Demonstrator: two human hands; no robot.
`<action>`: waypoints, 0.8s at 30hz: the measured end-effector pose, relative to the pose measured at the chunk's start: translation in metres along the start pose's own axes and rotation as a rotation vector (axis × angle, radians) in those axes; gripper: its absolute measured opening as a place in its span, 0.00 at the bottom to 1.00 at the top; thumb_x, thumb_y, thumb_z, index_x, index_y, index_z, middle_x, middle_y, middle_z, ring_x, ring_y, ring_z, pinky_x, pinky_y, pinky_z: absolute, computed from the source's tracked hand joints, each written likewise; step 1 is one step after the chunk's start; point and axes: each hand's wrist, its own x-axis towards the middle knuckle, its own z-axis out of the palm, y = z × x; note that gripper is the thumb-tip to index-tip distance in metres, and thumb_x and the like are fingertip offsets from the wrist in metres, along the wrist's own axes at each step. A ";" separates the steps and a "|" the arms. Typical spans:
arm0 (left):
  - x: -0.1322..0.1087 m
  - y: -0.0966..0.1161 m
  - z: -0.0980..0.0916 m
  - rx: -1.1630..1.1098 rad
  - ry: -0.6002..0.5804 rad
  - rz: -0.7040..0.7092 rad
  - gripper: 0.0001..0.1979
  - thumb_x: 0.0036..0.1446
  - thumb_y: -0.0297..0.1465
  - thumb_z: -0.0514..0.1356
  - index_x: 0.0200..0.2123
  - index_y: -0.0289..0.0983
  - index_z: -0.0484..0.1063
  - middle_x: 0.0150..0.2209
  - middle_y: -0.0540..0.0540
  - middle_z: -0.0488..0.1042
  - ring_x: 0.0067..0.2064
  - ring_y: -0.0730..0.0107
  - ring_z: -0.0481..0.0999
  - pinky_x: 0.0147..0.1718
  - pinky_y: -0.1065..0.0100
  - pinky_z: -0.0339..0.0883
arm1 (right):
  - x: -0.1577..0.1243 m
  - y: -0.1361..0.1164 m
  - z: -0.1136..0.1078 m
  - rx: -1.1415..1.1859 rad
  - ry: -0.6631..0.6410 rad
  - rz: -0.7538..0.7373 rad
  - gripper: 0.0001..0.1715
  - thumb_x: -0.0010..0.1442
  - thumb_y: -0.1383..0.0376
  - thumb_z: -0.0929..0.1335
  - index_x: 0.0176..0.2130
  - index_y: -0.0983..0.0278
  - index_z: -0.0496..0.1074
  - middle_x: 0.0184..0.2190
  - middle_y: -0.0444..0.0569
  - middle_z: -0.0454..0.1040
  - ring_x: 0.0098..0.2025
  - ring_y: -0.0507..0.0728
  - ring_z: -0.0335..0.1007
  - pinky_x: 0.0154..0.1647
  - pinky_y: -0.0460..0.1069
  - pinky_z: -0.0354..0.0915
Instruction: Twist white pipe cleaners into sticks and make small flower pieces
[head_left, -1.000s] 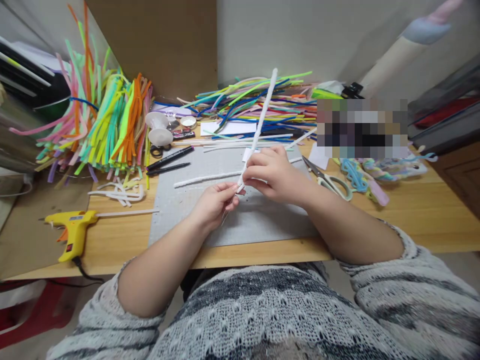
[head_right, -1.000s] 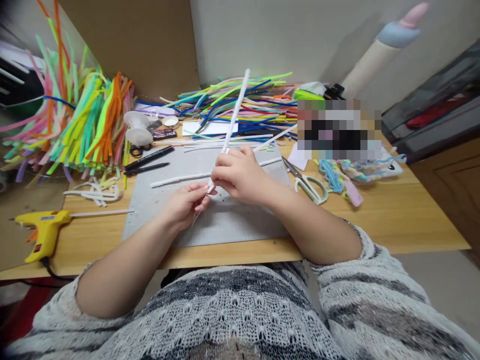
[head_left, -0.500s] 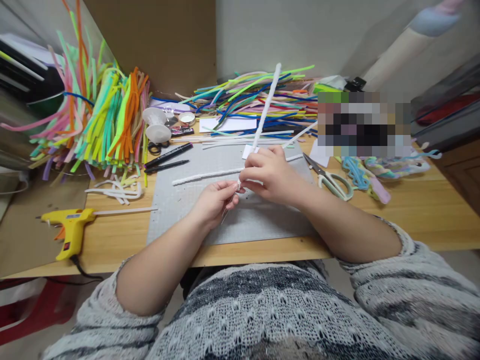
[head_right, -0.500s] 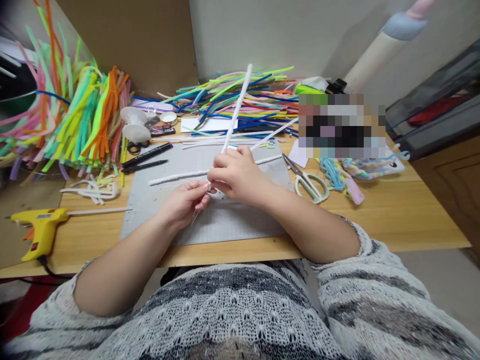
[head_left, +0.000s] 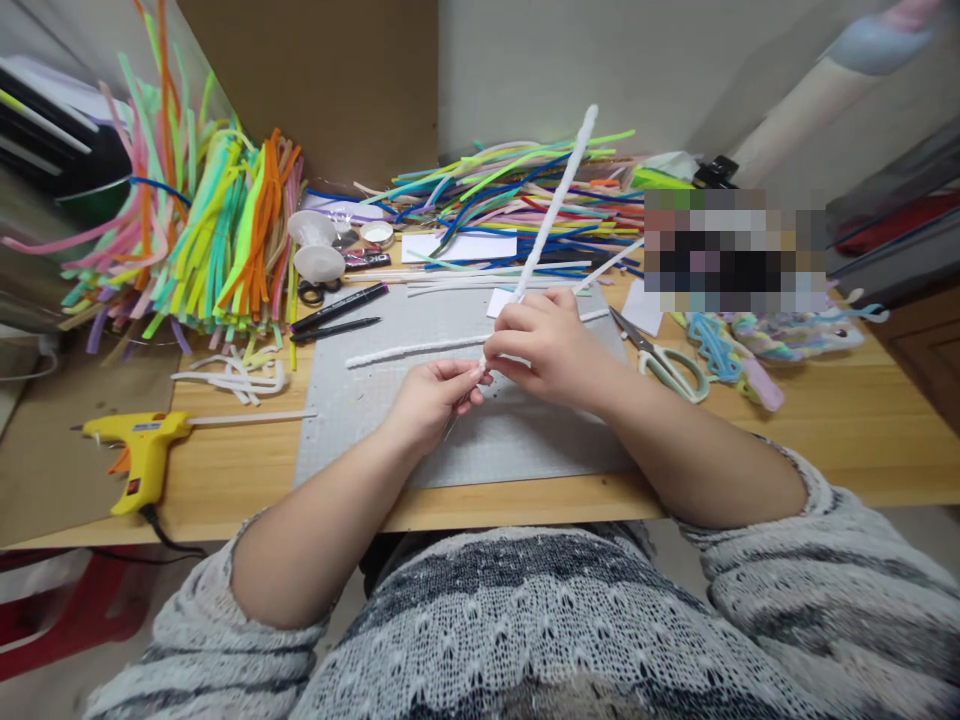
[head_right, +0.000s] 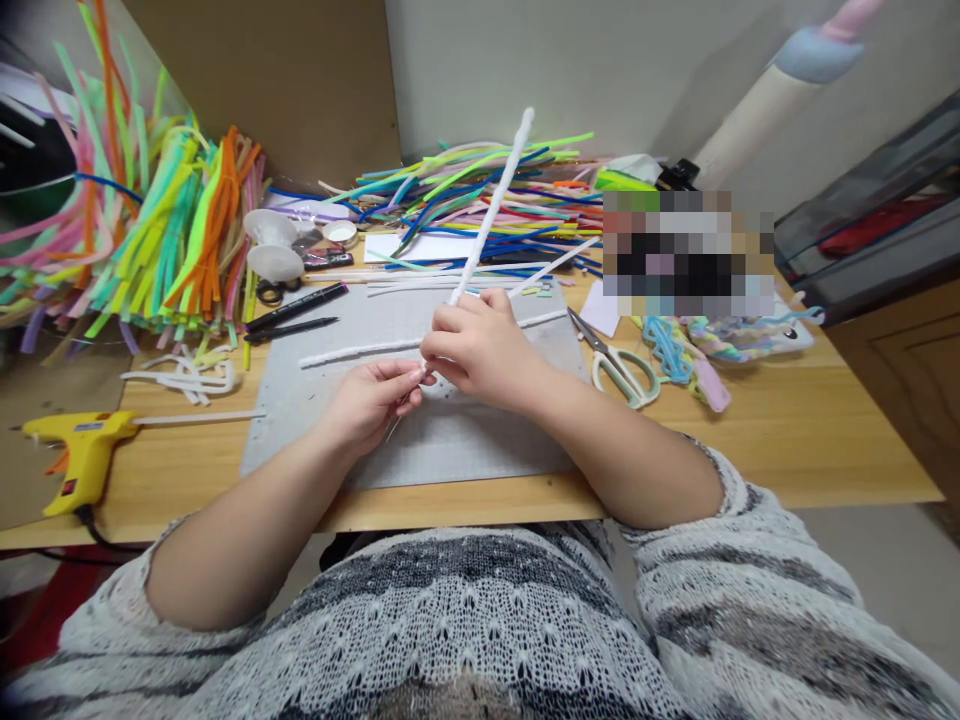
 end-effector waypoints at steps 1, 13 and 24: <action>0.000 0.000 0.000 0.010 0.004 0.006 0.09 0.42 0.30 0.66 0.26 0.30 0.74 0.25 0.47 0.73 0.21 0.81 0.65 0.17 0.76 0.50 | 0.000 0.000 0.000 -0.006 -0.001 -0.002 0.09 0.60 0.64 0.62 0.33 0.61 0.71 0.35 0.47 0.70 0.39 0.57 0.58 0.41 0.54 0.42; -0.006 0.000 0.000 0.625 0.188 0.230 0.06 0.50 0.30 0.58 0.24 0.34 0.71 0.18 0.52 0.67 0.20 0.77 0.61 0.21 0.73 0.53 | -0.001 -0.010 -0.008 -0.346 -0.060 -0.225 0.16 0.66 0.65 0.55 0.33 0.59 0.68 0.33 0.45 0.69 0.38 0.57 0.55 0.42 0.54 0.46; -0.012 0.000 -0.005 1.048 0.027 0.653 0.08 0.54 0.25 0.54 0.26 0.38 0.71 0.27 0.47 0.71 0.32 0.68 0.67 0.33 0.69 0.55 | 0.032 -0.008 -0.026 -0.123 -0.177 -0.143 0.15 0.61 0.70 0.61 0.28 0.57 0.71 0.30 0.44 0.71 0.41 0.57 0.60 0.51 0.58 0.45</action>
